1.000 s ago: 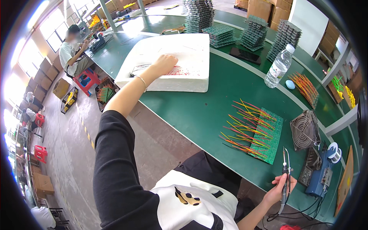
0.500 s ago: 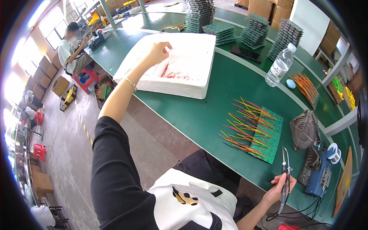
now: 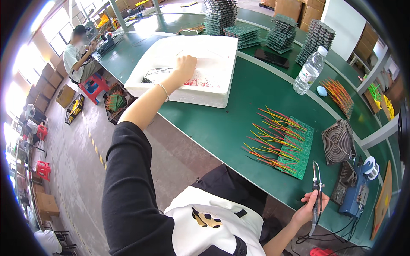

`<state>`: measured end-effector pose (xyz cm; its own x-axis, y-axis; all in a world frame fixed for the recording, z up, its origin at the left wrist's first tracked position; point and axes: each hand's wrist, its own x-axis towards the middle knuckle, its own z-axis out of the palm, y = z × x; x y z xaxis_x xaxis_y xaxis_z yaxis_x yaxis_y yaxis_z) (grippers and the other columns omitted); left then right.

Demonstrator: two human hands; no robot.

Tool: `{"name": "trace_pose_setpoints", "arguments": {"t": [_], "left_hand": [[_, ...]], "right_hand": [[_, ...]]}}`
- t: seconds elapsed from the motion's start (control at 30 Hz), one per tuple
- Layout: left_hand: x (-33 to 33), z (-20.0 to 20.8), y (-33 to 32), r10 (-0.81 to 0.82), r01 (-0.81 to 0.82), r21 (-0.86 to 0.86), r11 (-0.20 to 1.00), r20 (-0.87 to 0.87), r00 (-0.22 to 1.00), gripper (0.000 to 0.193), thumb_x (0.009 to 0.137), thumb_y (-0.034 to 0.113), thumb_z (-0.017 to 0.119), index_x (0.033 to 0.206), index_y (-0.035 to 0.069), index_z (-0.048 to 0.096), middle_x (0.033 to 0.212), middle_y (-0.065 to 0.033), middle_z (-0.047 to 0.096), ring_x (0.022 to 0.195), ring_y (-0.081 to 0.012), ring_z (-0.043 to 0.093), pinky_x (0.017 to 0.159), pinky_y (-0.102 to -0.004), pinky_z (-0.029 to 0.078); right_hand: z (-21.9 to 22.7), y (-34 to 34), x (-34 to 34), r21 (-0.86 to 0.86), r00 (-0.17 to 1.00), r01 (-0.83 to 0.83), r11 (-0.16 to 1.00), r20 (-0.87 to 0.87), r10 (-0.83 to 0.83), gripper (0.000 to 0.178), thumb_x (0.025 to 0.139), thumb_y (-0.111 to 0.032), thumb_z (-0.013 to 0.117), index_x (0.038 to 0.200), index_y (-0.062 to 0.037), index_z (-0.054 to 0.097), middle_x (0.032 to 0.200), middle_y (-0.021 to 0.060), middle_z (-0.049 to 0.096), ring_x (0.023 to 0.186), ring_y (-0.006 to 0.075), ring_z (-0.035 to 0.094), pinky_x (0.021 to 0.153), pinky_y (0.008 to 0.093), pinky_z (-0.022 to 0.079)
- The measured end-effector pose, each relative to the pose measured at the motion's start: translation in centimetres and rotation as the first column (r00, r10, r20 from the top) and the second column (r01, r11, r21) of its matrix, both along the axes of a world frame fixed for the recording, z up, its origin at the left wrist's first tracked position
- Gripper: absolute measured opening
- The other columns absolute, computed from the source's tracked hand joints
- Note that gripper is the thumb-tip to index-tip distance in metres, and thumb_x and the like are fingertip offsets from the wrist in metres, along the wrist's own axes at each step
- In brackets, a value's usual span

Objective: Soldering multiple color-coded wires onto a green PCB using a soldering iron.

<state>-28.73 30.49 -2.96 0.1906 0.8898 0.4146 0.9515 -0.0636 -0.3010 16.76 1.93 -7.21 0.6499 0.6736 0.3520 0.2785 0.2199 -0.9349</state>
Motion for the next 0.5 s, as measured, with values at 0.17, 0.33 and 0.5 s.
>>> {"name": "trace_pose_setpoints", "arguments": {"t": [0.17,0.33,0.5], "left_hand": [[-0.5,-0.4,0.6,-0.016,0.014,0.031,0.999,0.048,0.999,0.011,0.071,0.005,0.054,0.075,0.005,0.064,0.075,-0.0165,0.063,0.073,-0.0304,0.064,0.065,-0.038,0.05],[-0.3,-0.9,0.5,-0.018,0.01,0.112,0.994,0.065,0.998,0.011,0.071,0.005,0.054,0.075,0.005,0.065,0.074,-0.0163,0.064,0.072,-0.0297,0.064,0.063,-0.0381,0.05],[-0.5,-0.7,1.1,0.061,-0.058,-0.027,0.998,0.113,0.992,0.015,0.073,0.006,0.05,0.08,0.001,0.061,0.079,-0.0189,0.062,0.078,-0.0348,0.061,0.067,-0.0448,0.048]], "right_hand": [[0.1,0.0,-0.1,0.007,1.0,0.006,1.0,0.009,-0.006,0.012,0.086,-0.012,0.056,0.085,-0.0031,0.047,0.061,0.0043,0.051,0.049,0.0068,0.045,0.045,0.0177,0.036],[0.3,0.0,-0.2,0.001,1.0,0.017,1.0,0.012,-0.017,0.014,0.086,-0.013,0.056,0.085,-0.0031,0.047,0.061,0.0043,0.051,0.049,0.0069,0.045,0.046,0.018,0.036],[0.0,0.0,0.0,0.004,1.0,-0.002,1.0,0.019,0.002,0.014,0.086,-0.013,0.056,0.084,-0.0031,0.046,0.061,0.0042,0.051,0.049,0.0067,0.045,0.046,0.0179,0.036]]}}
